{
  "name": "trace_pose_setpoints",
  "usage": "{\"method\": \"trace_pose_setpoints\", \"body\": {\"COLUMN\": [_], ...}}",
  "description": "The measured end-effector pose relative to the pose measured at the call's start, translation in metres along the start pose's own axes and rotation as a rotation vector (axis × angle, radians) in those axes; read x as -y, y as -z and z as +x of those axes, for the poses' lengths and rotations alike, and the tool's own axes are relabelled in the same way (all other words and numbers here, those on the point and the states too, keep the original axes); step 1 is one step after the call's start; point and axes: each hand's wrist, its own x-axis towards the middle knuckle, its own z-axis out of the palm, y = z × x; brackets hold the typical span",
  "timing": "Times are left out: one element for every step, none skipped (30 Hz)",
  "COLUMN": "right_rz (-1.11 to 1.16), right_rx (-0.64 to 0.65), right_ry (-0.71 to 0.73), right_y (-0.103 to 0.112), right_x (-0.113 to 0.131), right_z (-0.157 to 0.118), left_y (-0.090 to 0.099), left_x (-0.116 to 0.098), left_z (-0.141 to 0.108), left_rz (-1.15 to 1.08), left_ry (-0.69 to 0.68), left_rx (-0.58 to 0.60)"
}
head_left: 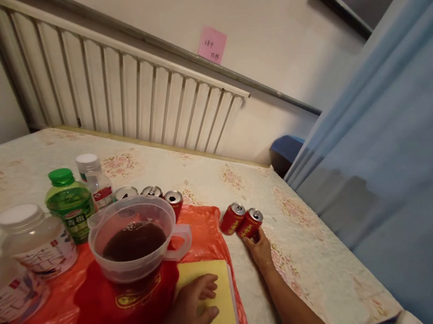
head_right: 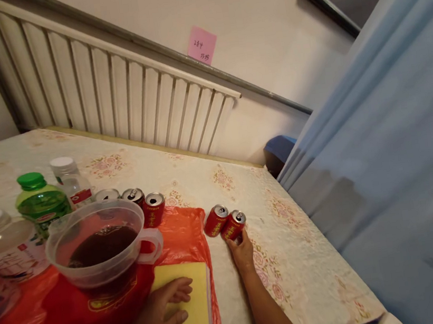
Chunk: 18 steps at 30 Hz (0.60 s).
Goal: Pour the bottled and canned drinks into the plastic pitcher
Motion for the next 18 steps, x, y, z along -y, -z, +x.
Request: {"method": "trace_pose_setpoints", "body": {"right_rz": [0.002, 0.004, 0.006, 0.008, 0.01, 0.012, 0.013, 0.015, 0.016, 0.017, 0.017, 0.017, 0.016, 0.014, 0.012, 0.009, 0.007, 0.004], "right_rx": [0.007, 0.014, 0.02, 0.023, 0.025, 0.025, 0.024, 0.023, 0.02, 0.017, 0.013, 0.011, 0.01, 0.01, 0.011, 0.012, 0.015, 0.018], "right_ry": [-0.004, -0.01, -0.015, -0.019, -0.021, -0.023, -0.024, -0.025, -0.025, -0.024, -0.023, -0.022, -0.021, -0.02, -0.019, -0.019, -0.019, -0.019], "right_y": [0.0, 0.0, 0.0, 0.0001, 0.0001, 0.0001, 0.0001, 0.0001, 0.0, 0.0, 0.0, 0.0, 0.0001, 0.0002, 0.0003, 0.0005, 0.0007, 0.0008], "right_x": [-0.0001, -0.0001, 0.0001, 0.0003, 0.0005, 0.0007, 0.0009, 0.001, 0.0011, 0.0013, 0.0015, 0.0018, 0.0022, 0.0027, 0.0032, 0.0037, 0.0042, 0.0046], "right_z": [0.0001, 0.0001, 0.0001, 0.0, -0.0001, -0.0001, -0.0001, -0.0001, -0.0001, -0.0001, -0.0001, -0.0001, -0.0002, -0.0003, -0.0004, -0.0006, -0.0007, -0.0008], "left_y": [0.0, 0.0001, 0.0001, 0.0002, 0.0001, 0.0, -0.0001, -0.0003, -0.0006, -0.0008, -0.0009, -0.001, -0.0009, -0.0008, -0.0006, -0.0004, -0.0001, 0.0002], "left_x": [-0.0001, -0.0003, -0.0004, -0.0005, -0.0005, -0.0003, 0.0, 0.0003, 0.0007, 0.0009, 0.0009, 0.0008, 0.0003, -0.0003, -0.0011, -0.002, -0.003, -0.0038], "left_z": [-0.0001, -0.0003, -0.0004, -0.0005, -0.0005, -0.0005, -0.0005, -0.0005, -0.0004, -0.0003, -0.0003, -0.0003, -0.0002, -0.0002, -0.0003, -0.0003, -0.0004, -0.0006], "left_rz": [0.001, 0.001, 0.0, -0.002, -0.005, -0.008, -0.011, -0.014, -0.017, -0.02, -0.023, -0.024, -0.022, -0.019, -0.016, -0.012, -0.007, -0.004], "left_ry": [0.002, 0.005, 0.009, 0.009, 0.006, 0.003, 0.0, -0.002, -0.003, -0.001, 0.002, 0.002, 0.001, 0.003, 0.007, 0.01, 0.011, 0.012], "left_rx": [-0.001, -0.002, -0.004, -0.003, -0.001, 0.0, 0.0, -0.004, -0.009, -0.015, -0.02, -0.02, -0.017, -0.013, -0.01, -0.01, -0.009, -0.01]}}
